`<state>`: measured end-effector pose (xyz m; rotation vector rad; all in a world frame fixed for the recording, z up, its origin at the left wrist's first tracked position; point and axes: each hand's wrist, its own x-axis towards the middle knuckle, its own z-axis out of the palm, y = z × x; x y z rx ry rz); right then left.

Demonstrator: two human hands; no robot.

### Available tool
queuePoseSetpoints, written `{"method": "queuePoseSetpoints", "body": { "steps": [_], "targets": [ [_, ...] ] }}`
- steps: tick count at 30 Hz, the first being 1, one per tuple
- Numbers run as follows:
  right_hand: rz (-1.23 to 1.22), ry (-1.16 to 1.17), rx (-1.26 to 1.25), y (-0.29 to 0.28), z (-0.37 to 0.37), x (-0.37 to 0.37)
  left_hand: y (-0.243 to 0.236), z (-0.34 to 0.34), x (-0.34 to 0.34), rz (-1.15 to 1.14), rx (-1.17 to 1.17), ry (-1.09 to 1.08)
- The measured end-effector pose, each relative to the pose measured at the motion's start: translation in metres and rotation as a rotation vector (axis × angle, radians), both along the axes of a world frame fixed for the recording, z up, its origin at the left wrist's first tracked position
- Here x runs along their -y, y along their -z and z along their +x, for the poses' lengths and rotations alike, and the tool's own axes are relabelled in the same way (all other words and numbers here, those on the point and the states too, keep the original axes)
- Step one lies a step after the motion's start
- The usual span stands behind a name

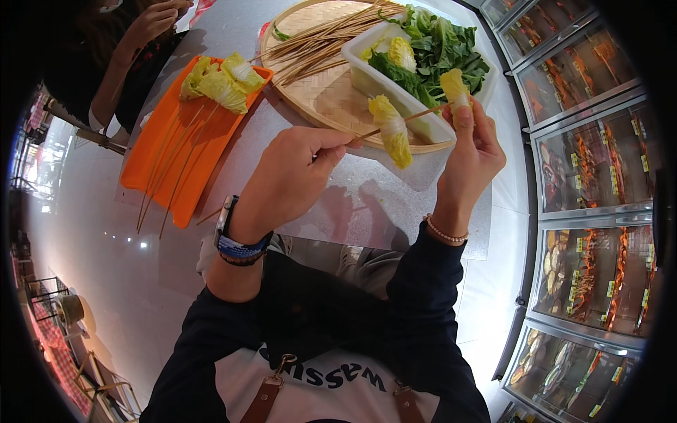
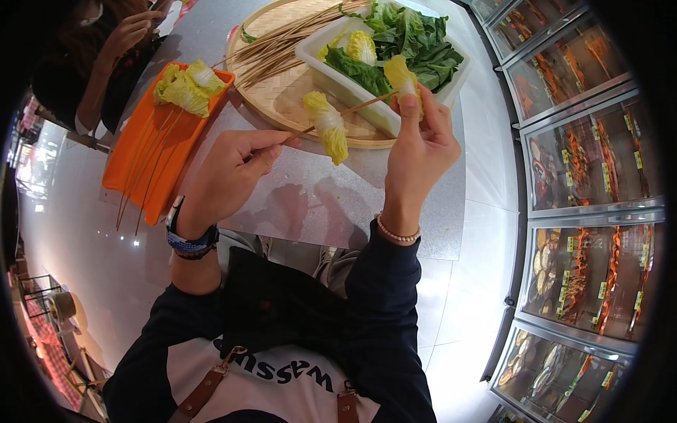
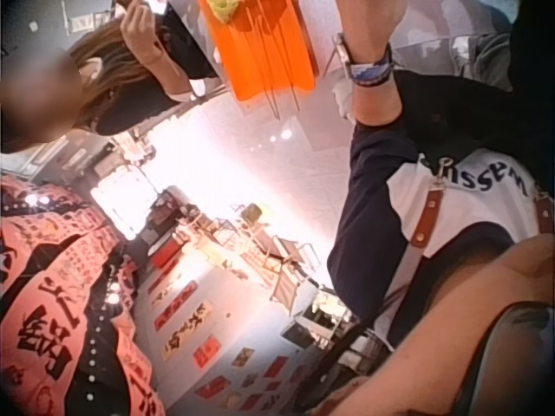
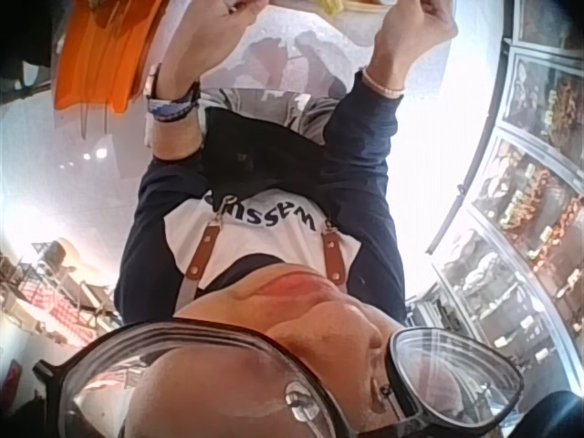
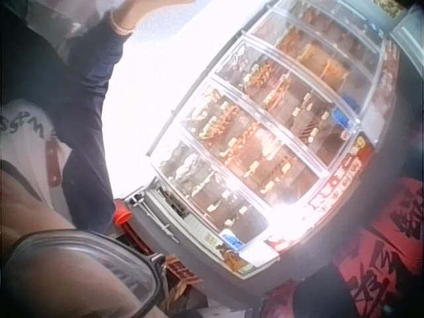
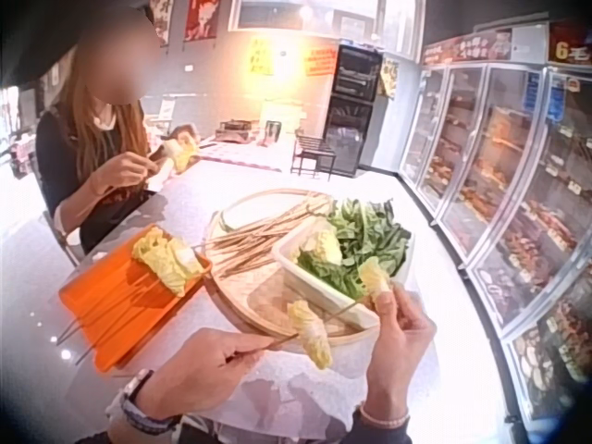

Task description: The person repeatedly picks up napa cabbage leaves and wooden skewers, then threads each leaf onto a skewer and places the finished skewer on an orange tray. The process is repeated multiple times with the same materials.

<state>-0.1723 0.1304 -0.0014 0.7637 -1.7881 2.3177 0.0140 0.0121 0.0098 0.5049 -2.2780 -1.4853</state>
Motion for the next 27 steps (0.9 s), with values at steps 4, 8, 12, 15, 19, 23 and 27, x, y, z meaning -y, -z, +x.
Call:
{"method": "queuePoseSetpoints", "body": {
  "steps": [4, 8, 12, 15, 19, 23, 27],
  "targets": [
    [0.046, 0.021, -0.113, 0.0, 0.0, 0.0, -0.002, 0.001, 0.0, 0.006, -0.006, -0.002],
    [0.085, 0.029, -0.183, -0.001, -0.001, -0.002, -0.003, 0.002, 0.0, 0.008, -0.001, 0.004],
    [0.143, 0.044, -0.236, -0.002, 0.001, -0.003, -0.003, 0.001, 0.0, 0.015, -0.035, 0.004],
    [0.179, 0.092, -0.278, -0.003, 0.004, -0.001, -0.002, 0.0, -0.001, 0.028, -0.046, 0.001],
    [0.143, 0.108, -0.302, -0.003, 0.006, 0.001, -0.001, 0.0, -0.001, 0.025, -0.053, -0.011],
    [0.254, 0.173, -0.355, -0.003, 0.009, 0.001, 0.002, -0.003, -0.005, 0.004, -0.079, -0.064],
    [0.209, 0.202, -0.389, -0.003, 0.01, 0.004, 0.003, -0.006, -0.009, -0.043, -0.164, -0.101]
  ]
}}
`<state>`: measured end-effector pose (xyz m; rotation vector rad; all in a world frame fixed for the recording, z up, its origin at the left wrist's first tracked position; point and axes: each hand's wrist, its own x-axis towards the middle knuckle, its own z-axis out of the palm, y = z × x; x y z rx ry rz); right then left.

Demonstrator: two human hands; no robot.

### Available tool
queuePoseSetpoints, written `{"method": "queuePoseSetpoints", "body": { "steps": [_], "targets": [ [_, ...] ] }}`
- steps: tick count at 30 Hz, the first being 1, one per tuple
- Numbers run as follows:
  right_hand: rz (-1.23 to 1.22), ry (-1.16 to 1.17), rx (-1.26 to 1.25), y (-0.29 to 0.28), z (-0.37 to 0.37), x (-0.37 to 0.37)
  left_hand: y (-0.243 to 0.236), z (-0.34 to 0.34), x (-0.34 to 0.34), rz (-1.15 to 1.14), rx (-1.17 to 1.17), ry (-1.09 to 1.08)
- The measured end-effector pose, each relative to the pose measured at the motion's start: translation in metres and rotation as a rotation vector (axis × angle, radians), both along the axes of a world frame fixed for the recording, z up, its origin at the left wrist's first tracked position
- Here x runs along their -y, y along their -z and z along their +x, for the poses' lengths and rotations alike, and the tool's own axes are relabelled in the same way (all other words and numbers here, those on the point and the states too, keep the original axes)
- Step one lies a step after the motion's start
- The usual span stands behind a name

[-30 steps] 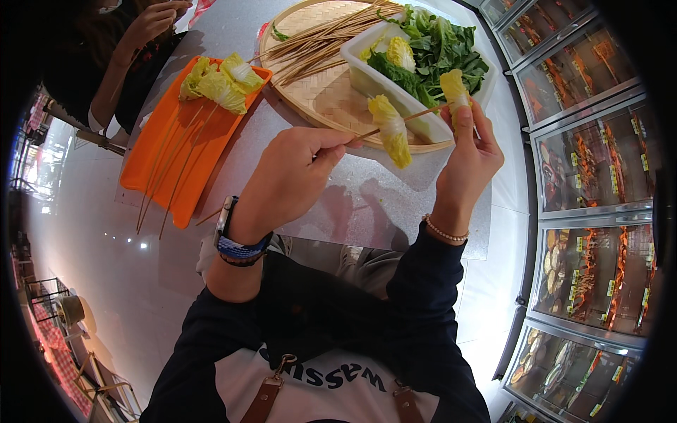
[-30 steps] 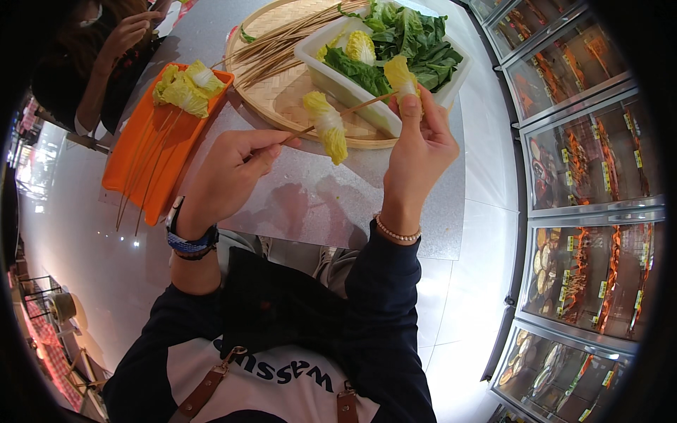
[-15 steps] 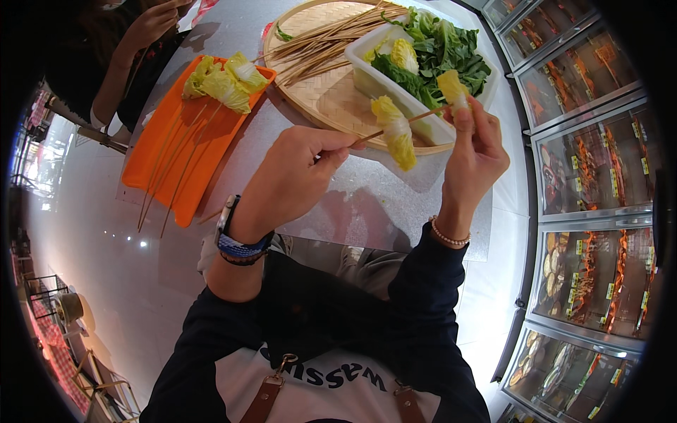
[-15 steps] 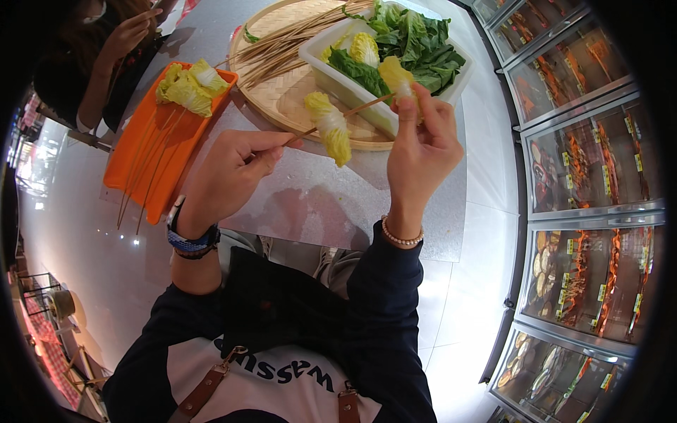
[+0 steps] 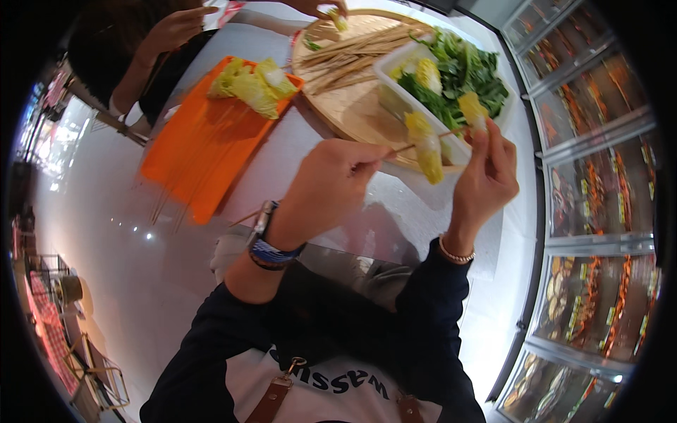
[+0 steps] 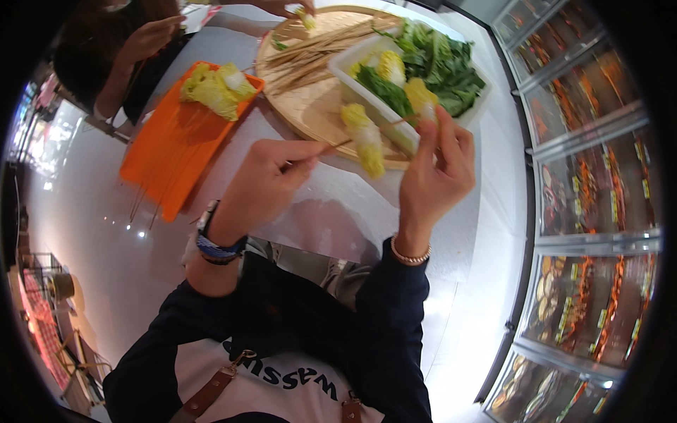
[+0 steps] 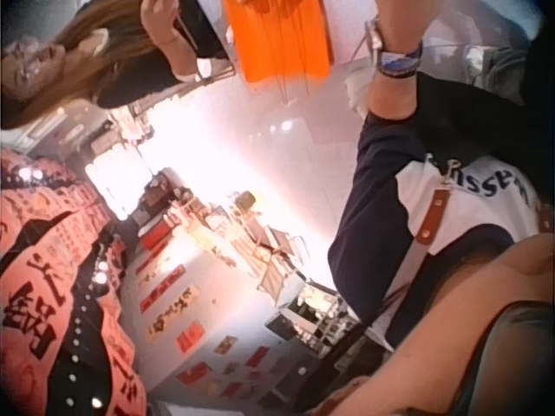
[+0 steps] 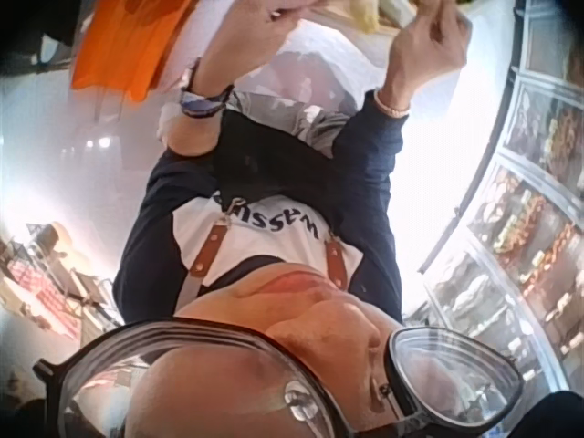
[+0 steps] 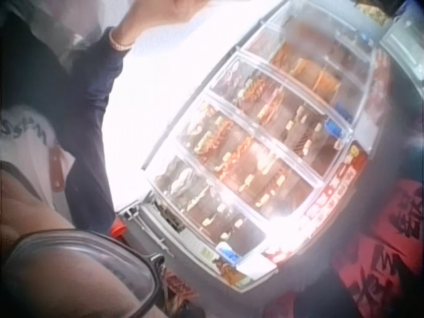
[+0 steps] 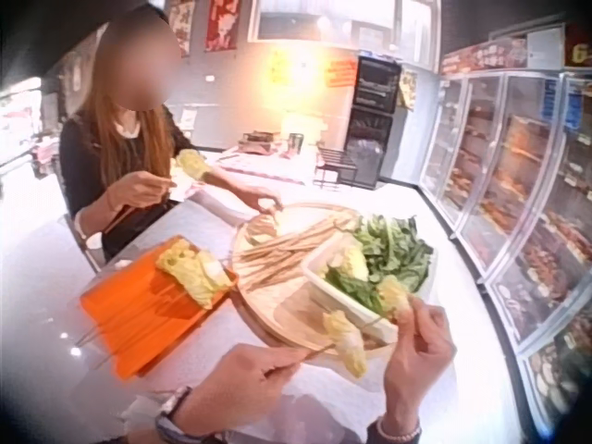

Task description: The person repeatedly picks up napa cabbage leaves and wooden skewers, then threads each leaf onto a skewer and places the finished skewer on an orange tray. The process is repeated multiple times with the same materials.

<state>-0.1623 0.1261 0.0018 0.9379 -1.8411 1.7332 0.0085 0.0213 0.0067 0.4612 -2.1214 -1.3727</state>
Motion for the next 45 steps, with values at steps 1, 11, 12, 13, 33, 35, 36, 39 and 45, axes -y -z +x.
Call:
{"method": "queuePoseSetpoints", "body": {
  "steps": [1, 11, 12, 13, 33, 35, 36, 39, 45],
  "targets": [
    [-0.022, -0.009, 0.0, 0.0, 0.0, 0.001, -0.001, 0.0, -0.001, -0.03, -0.02, -0.004],
    [0.055, 0.002, -0.025, -0.003, -0.001, -0.003, 0.002, -0.003, -0.007, -0.052, -0.03, -0.042],
    [0.035, -0.033, -0.015, -0.003, -0.001, -0.003, 0.002, -0.003, -0.008, -0.046, -0.052, -0.056],
    [0.066, -0.014, -0.021, -0.003, 0.0, -0.003, 0.002, -0.003, -0.009, -0.068, -0.04, -0.071],
    [0.145, -0.178, 0.009, -0.002, 0.031, 0.015, -0.008, -0.006, -0.004, 0.093, -0.032, -0.068],
    [0.1, -0.217, -0.032, -0.002, 0.034, 0.019, -0.009, -0.009, -0.006, 0.187, -0.09, -0.065],
    [0.085, -0.237, -0.051, -0.001, 0.035, 0.021, -0.01, -0.009, -0.005, 0.196, -0.104, -0.087],
    [-0.005, -0.337, -0.014, 0.002, 0.035, 0.024, -0.011, -0.008, -0.004, 0.241, -0.101, -0.12],
    [-0.082, -0.578, 0.218, 0.005, 0.028, 0.018, -0.01, -0.005, 0.0, 0.283, -0.144, -0.087]
  ]
}}
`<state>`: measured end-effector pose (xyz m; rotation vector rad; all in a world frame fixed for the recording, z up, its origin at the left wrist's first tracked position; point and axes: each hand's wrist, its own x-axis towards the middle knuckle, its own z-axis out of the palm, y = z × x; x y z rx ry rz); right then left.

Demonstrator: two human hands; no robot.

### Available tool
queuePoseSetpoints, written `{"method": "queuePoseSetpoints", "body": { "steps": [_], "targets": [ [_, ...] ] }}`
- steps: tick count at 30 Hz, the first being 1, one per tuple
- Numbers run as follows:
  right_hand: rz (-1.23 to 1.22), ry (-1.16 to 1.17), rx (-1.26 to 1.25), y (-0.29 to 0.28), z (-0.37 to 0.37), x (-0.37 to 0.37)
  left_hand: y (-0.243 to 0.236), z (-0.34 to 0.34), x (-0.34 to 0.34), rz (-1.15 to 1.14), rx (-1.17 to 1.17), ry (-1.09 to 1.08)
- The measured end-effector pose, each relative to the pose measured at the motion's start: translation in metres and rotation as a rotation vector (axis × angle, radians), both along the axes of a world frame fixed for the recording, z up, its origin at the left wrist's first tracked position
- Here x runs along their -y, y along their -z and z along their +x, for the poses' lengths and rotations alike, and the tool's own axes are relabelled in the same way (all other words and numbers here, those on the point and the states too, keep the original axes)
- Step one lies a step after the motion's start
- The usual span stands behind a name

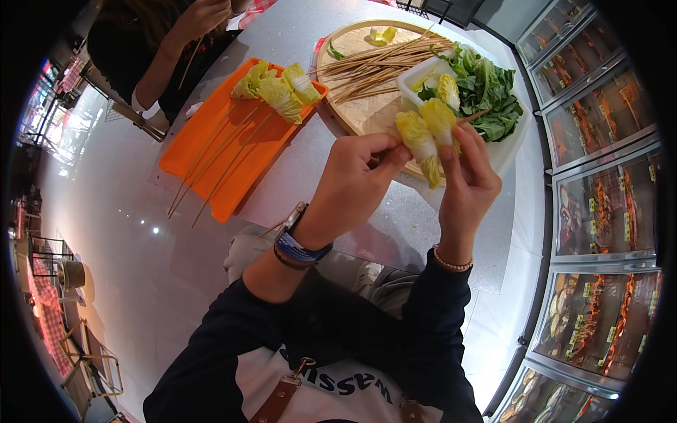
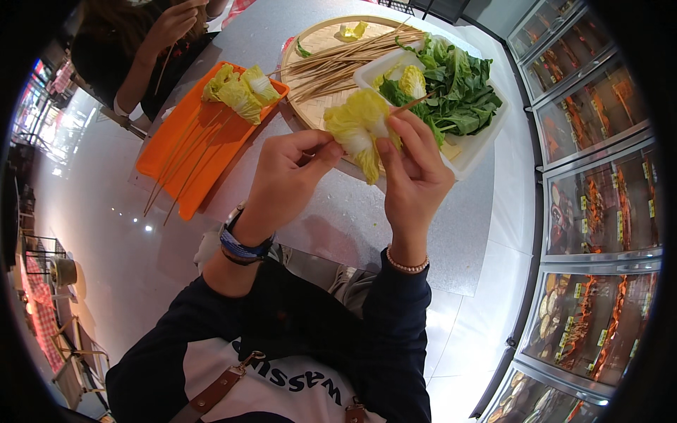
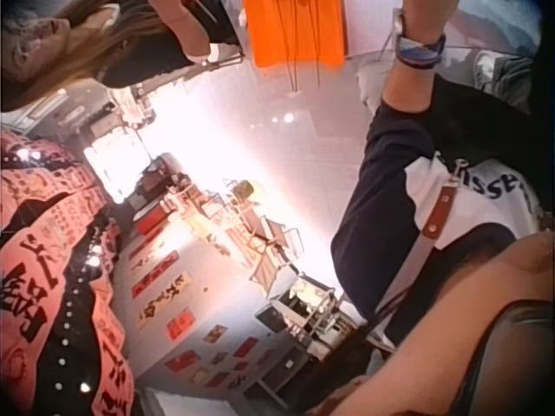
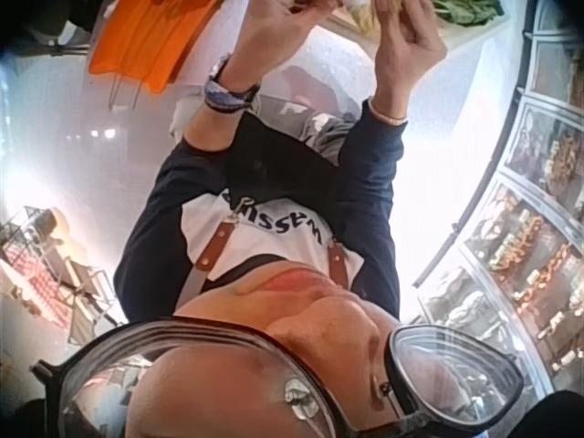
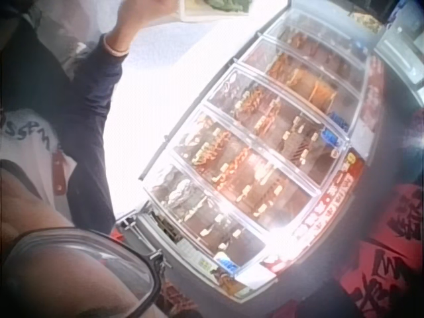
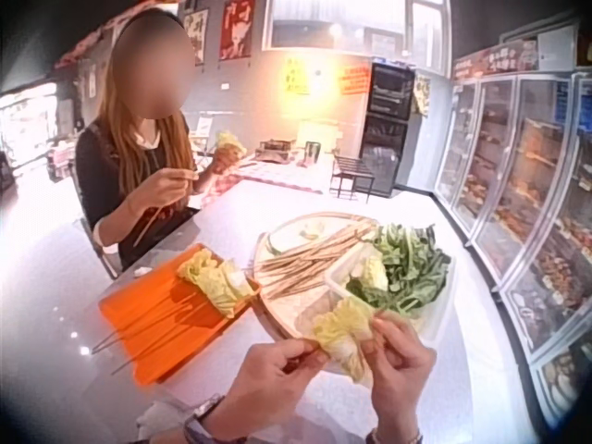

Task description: The person repeatedly picks up napa cabbage leaves and wooden skewers, then threads each leaf onto a skewer and places the finished skewer on an orange tray. The process is repeated multiple times with the same materials.

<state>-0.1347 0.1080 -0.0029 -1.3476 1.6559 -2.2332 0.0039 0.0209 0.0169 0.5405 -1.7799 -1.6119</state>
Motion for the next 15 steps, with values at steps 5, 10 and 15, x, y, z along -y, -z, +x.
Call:
{"method": "queuePoseSetpoints", "body": {
  "steps": [5, 10, 15],
  "targets": [
    [-0.017, -0.056, 0.058, -0.002, 0.0, -0.001, 0.001, 0.001, 0.002, 0.092, -0.015, 0.07],
    [0.014, 0.007, 0.052, -0.003, 0.003, -0.005, 0.006, -0.002, 0.002, 0.041, -0.005, 0.006],
    [0.134, 0.207, -0.022, -0.006, 0.008, -0.007, 0.012, -0.003, -0.003, -0.067, -0.008, -0.052]
  ]
}}
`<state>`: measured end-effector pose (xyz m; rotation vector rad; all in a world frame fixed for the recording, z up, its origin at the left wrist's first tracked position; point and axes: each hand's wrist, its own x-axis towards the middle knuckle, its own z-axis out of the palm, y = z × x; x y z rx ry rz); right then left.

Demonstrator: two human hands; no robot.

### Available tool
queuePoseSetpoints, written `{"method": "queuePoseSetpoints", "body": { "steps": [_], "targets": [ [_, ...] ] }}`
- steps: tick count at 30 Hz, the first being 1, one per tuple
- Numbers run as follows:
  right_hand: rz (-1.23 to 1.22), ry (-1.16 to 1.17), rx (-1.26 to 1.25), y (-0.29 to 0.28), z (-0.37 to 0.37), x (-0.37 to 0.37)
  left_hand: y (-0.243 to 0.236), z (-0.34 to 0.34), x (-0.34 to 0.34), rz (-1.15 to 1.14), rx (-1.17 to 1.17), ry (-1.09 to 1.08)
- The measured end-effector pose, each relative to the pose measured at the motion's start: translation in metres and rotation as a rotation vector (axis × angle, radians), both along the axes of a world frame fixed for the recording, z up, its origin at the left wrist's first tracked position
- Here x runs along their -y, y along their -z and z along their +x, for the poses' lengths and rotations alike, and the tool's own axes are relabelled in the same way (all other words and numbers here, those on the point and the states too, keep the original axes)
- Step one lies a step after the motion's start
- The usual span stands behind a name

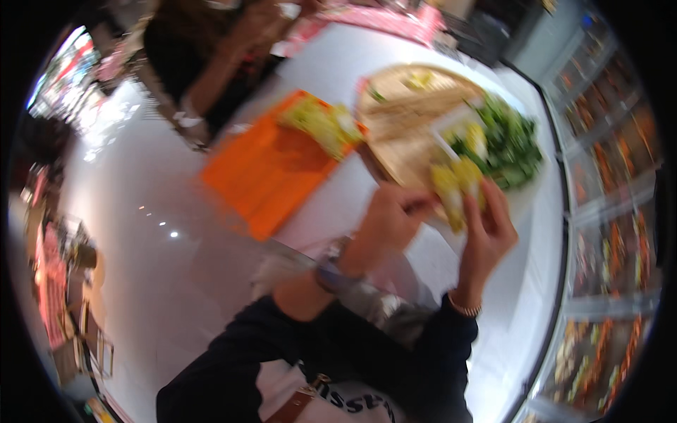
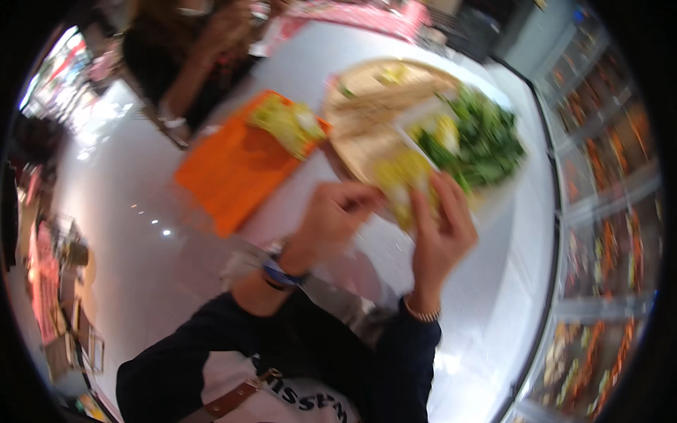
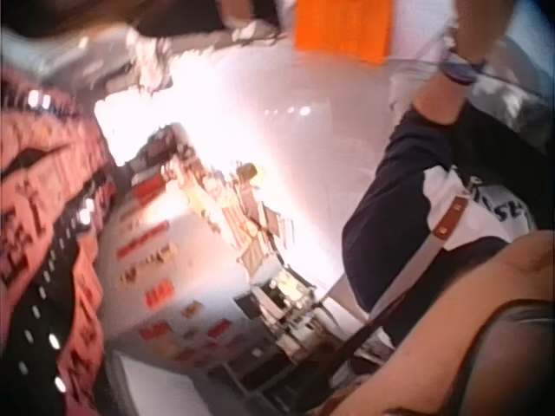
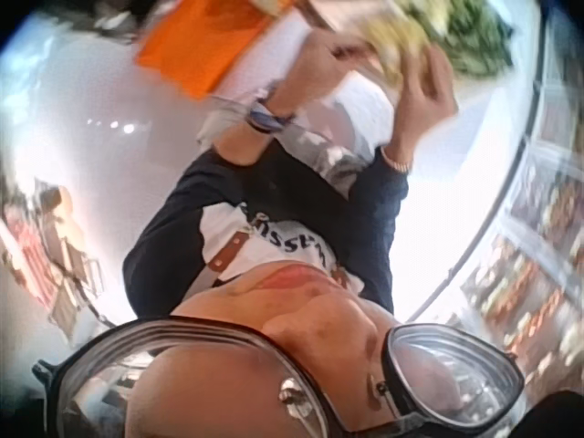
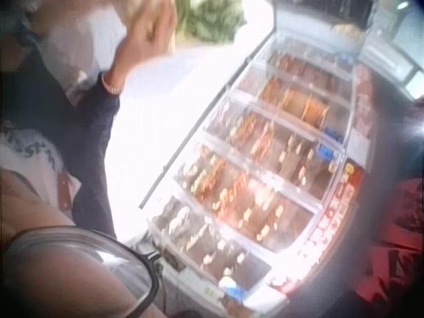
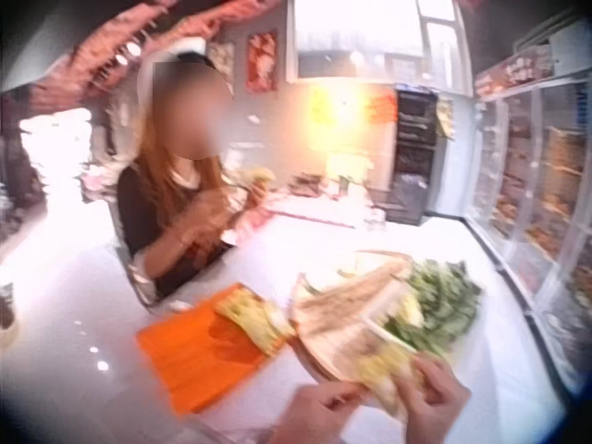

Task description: The person repeatedly picks up napa cabbage leaves and wooden skewers, then threads each leaf onto a skewer and places the finished skewer on an orange tray. The process is repeated multiple times with the same materials.

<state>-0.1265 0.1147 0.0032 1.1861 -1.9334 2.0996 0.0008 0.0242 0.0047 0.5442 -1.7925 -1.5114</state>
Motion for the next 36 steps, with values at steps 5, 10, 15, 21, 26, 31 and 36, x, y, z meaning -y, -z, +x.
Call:
{"method": "queuePoseSetpoints", "body": {
  "steps": [5, 10, 15, 21, 26, 31, 36],
  "targets": [
    [0.059, -0.008, -0.067, -0.007, 0.005, -0.001, -0.003, 0.002, -0.004, -0.09, -0.017, -0.04],
    [0.049, -0.03, -0.075, -0.008, 0.008, -0.002, -0.007, 0.004, -0.004, -0.095, -0.014, -0.046],
    [0.03, 0.004, -0.133, -0.005, 0.009, -0.001, -0.007, 0.004, -0.005, -0.112, 0.001, -0.077],
    [0.059, 0.098, -0.25, -0.006, 0.014, 0.002, -0.01, 0.005, -0.007, -0.109, 0.004, -0.133],
    [0.057, 0.169, -0.47, -0.009, 0.013, 0.001, -0.006, 0.004, -0.003, -0.221, -0.045, -0.16],
    [0.0, 0.169, -0.51, -0.009, 0.01, 0.005, -0.004, 0.003, -0.001, -0.077, -0.054, -0.072],
    [-0.044, 0.155, -0.485, -0.011, 0.014, 0.007, -0.015, 0.007, -0.004, -0.097, -0.039, -0.072]
  ]
}}
